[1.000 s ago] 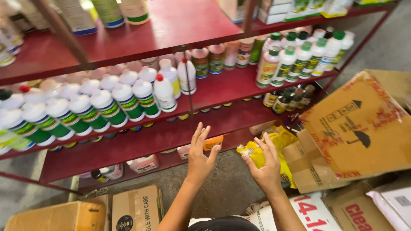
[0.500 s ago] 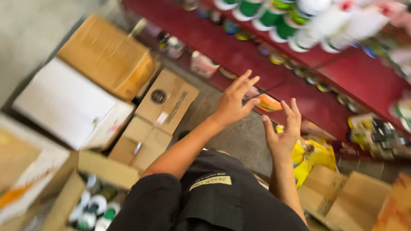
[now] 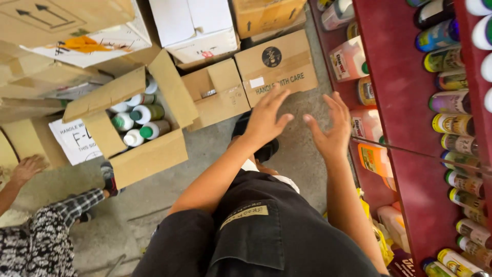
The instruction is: Organizing and packing bottles of agricultural products into cardboard boxes.
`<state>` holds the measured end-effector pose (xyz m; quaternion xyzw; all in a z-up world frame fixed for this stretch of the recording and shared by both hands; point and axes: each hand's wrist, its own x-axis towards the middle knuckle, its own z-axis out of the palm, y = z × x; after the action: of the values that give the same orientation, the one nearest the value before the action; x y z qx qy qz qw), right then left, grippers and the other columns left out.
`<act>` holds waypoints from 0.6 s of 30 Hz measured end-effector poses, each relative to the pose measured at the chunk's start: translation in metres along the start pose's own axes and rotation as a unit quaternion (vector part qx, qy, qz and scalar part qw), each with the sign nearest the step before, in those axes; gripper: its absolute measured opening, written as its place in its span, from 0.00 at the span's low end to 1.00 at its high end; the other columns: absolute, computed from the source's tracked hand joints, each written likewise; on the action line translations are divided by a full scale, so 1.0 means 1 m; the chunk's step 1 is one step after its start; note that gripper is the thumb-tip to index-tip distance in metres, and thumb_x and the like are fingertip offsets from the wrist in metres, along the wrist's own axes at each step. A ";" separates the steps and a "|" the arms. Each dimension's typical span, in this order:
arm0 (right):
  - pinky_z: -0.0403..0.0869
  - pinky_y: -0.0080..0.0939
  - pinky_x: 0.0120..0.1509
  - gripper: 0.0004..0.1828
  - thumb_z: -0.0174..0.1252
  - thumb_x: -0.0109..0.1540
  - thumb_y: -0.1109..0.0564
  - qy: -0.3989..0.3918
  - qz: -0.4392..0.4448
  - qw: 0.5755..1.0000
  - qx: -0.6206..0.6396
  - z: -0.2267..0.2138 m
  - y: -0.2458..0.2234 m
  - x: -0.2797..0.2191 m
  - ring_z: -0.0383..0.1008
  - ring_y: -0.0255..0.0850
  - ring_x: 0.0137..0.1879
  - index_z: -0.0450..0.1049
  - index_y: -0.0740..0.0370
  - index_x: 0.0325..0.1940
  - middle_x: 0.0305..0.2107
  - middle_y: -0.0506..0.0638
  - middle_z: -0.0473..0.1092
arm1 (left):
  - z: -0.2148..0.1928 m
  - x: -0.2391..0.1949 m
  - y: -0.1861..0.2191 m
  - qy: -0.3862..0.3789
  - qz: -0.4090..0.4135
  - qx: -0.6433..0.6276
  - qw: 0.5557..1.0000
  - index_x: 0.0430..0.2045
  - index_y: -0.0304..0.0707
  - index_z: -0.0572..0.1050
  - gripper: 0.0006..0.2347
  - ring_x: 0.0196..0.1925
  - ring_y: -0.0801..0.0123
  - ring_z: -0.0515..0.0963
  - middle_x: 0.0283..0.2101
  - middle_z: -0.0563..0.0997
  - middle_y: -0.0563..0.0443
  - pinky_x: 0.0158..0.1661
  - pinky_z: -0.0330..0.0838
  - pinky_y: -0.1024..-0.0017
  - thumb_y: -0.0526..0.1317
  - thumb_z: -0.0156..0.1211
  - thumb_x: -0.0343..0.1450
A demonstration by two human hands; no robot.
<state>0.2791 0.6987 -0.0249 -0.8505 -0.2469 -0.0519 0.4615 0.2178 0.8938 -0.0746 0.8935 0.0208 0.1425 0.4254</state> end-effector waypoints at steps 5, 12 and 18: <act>0.71 0.52 0.69 0.35 0.72 0.60 0.46 -0.103 0.005 0.995 0.003 0.075 0.025 0.009 0.69 0.55 0.69 0.71 0.62 0.66 0.64 0.63 0.68 | 0.005 -0.056 -0.098 0.087 -0.147 0.072 0.983 0.67 0.32 0.64 0.33 0.72 0.34 0.62 0.71 0.60 0.23 0.69 0.58 0.53 0.46 0.70 0.68; 0.68 0.51 0.71 0.36 0.67 0.59 0.41 -0.286 0.025 0.958 -0.011 0.215 0.029 0.036 0.69 0.58 0.68 0.70 0.66 0.64 0.61 0.64 0.69 | 0.014 -0.094 -0.230 0.169 -0.387 0.114 0.899 0.71 0.28 0.52 0.43 0.77 0.35 0.49 0.75 0.48 0.23 0.70 0.49 0.44 0.46 0.72 0.65; 0.68 0.52 0.69 0.41 0.65 0.60 0.39 -0.395 0.020 0.917 -0.045 0.365 0.026 0.040 0.67 0.61 0.67 0.64 0.66 0.68 0.62 0.66 0.66 | 0.020 -0.094 -0.298 0.150 -0.489 0.134 0.849 0.73 0.27 0.42 0.45 0.80 0.42 0.38 0.78 0.40 0.30 0.71 0.40 0.39 0.49 0.65 0.67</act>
<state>0.2752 0.9971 -0.2398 -0.8264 -0.3896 0.2863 0.2885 0.1582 1.0538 -0.3371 0.7840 0.5369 0.0443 0.3084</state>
